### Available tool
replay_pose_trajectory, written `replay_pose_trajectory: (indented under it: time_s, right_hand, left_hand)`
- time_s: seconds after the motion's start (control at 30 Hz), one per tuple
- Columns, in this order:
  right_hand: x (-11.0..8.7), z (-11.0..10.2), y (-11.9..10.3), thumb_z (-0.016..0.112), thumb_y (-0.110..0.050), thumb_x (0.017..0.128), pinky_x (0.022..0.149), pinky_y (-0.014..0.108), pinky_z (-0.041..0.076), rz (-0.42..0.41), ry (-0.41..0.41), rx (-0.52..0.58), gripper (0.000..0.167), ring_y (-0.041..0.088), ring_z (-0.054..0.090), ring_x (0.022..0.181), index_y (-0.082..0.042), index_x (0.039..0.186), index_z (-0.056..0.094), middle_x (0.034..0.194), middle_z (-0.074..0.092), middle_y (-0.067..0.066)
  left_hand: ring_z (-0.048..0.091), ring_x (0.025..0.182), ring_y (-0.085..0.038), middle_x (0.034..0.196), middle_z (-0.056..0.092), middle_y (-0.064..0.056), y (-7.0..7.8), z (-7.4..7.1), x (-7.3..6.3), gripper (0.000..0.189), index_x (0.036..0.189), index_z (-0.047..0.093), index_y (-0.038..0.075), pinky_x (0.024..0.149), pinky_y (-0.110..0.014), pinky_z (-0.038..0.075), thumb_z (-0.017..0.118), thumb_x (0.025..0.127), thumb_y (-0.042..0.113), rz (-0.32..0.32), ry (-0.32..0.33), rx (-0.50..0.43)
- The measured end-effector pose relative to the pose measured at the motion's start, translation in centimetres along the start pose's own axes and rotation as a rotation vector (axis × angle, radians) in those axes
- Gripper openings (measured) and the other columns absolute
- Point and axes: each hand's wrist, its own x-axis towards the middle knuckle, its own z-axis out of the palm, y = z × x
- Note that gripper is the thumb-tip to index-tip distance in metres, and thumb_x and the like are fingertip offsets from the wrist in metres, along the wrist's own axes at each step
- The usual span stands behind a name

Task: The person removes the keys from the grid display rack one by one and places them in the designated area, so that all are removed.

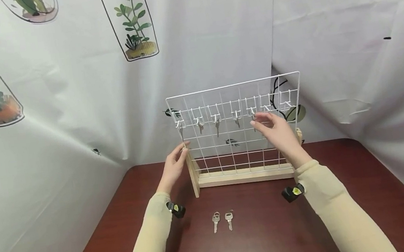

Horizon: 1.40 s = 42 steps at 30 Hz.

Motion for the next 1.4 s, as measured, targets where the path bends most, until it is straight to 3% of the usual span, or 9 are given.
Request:
replay_pose_trajectory:
  time_s: [0.2,0.4,0.63,0.8,1.03,1.13,1.2,1.3,1.4]
  right_hand:
    - [0.8,0.5,-0.2,0.064,-0.03,0.101,0.079,0.015,0.054,-0.008,0.051,0.118,0.055,-0.002,0.062,0.092,0.006,0.141,0.052,0.125,0.064,0.015]
    - [0.8,0.0,-0.2,0.066,-0.022,0.1,0.076,0.021,0.057,0.004,0.035,0.207,0.053,0.002,0.067,0.08,0.008,0.141,0.049,0.098,0.067,-0.014]
    - [0.4,0.0,-0.1,0.07,-0.021,0.098,0.067,0.025,0.058,0.0,0.032,0.263,0.051,0.006,0.068,0.08,0.006,0.137,0.052,0.099,0.071,-0.006]
    - [-0.3,0.1,0.0,0.073,-0.017,0.095,0.063,0.023,0.057,0.009,0.034,0.402,0.043,0.008,0.07,0.079,0.002,0.131,0.057,0.098,0.073,-0.003]
    - [-1.3,0.0,-0.3,0.073,-0.007,0.093,0.067,0.023,0.058,-0.027,0.027,0.572,0.028,0.011,0.073,0.08,-0.004,0.119,0.063,0.092,0.074,-0.001]
    - [-1.7,0.1,-0.5,0.072,-0.005,0.093,0.068,0.025,0.059,-0.033,0.016,0.582,0.025,0.011,0.072,0.079,-0.004,0.117,0.064,0.091,0.074,0.0]
    - [-1.8,0.1,-0.6,0.072,-0.005,0.093,0.069,0.025,0.059,-0.036,0.009,0.581,0.024,0.011,0.072,0.078,-0.004,0.117,0.065,0.091,0.074,0.0]
    - [-2.0,0.2,-0.8,0.072,-0.004,0.094,0.069,0.026,0.059,-0.045,0.002,0.578,0.023,0.011,0.072,0.079,-0.004,0.116,0.065,0.092,0.074,0.001]
    - [-2.2,0.3,-0.9,0.072,-0.006,0.094,0.07,0.026,0.06,-0.033,0.0,0.561,0.021,0.011,0.072,0.08,-0.006,0.114,0.065,0.094,0.074,0.0]
  left_hand:
    - [0.06,0.122,-0.036,0.134,0.061,-0.023,2.9,-0.4,-0.6,0.035,0.136,0.06,-0.001,0.101,-0.051,0.048,0.057,0.104,0.012,0.026,-0.009,0.019]
    - [0.061,0.121,-0.035,0.134,0.061,-0.024,4.0,-0.6,-0.9,0.034,0.135,0.06,-0.003,0.1,-0.049,0.05,0.057,0.104,0.012,0.023,-0.026,0.037]
    - [0.06,0.122,-0.038,0.134,0.062,-0.021,3.6,-0.7,-0.9,0.034,0.135,0.061,-0.002,0.101,-0.05,0.049,0.058,0.104,0.012,0.027,-0.011,0.012]
    - [0.058,0.126,-0.039,0.138,0.059,-0.022,3.5,-0.7,-0.8,0.037,0.137,0.059,-0.004,0.104,-0.048,0.047,0.057,0.105,0.013,0.024,-0.052,-0.015]
    - [0.059,0.124,-0.038,0.135,0.06,-0.024,3.6,-0.4,-0.9,0.036,0.136,0.059,-0.004,0.102,-0.049,0.048,0.057,0.104,0.013,0.02,-0.053,-0.016]
    - [0.058,0.125,-0.038,0.136,0.06,-0.023,3.5,-0.2,-0.8,0.036,0.137,0.059,-0.004,0.103,-0.051,0.047,0.057,0.105,0.012,0.012,-0.051,-0.017]
    - [0.06,0.125,-0.033,0.136,0.062,-0.017,2.4,-0.1,-0.5,0.035,0.137,0.061,0.001,0.103,-0.048,0.048,0.057,0.105,0.015,0.009,-0.037,-0.008]
    - [0.061,0.124,-0.03,0.137,0.062,-0.016,1.9,0.0,-0.4,0.035,0.137,0.061,0.002,0.103,-0.046,0.048,0.057,0.105,0.014,-0.001,-0.03,0.011]
    - [0.059,0.125,-0.034,0.139,0.06,-0.018,1.1,-0.1,-0.2,0.035,0.138,0.06,0.0,0.103,-0.05,0.047,0.056,0.105,0.012,-0.001,-0.03,0.012]
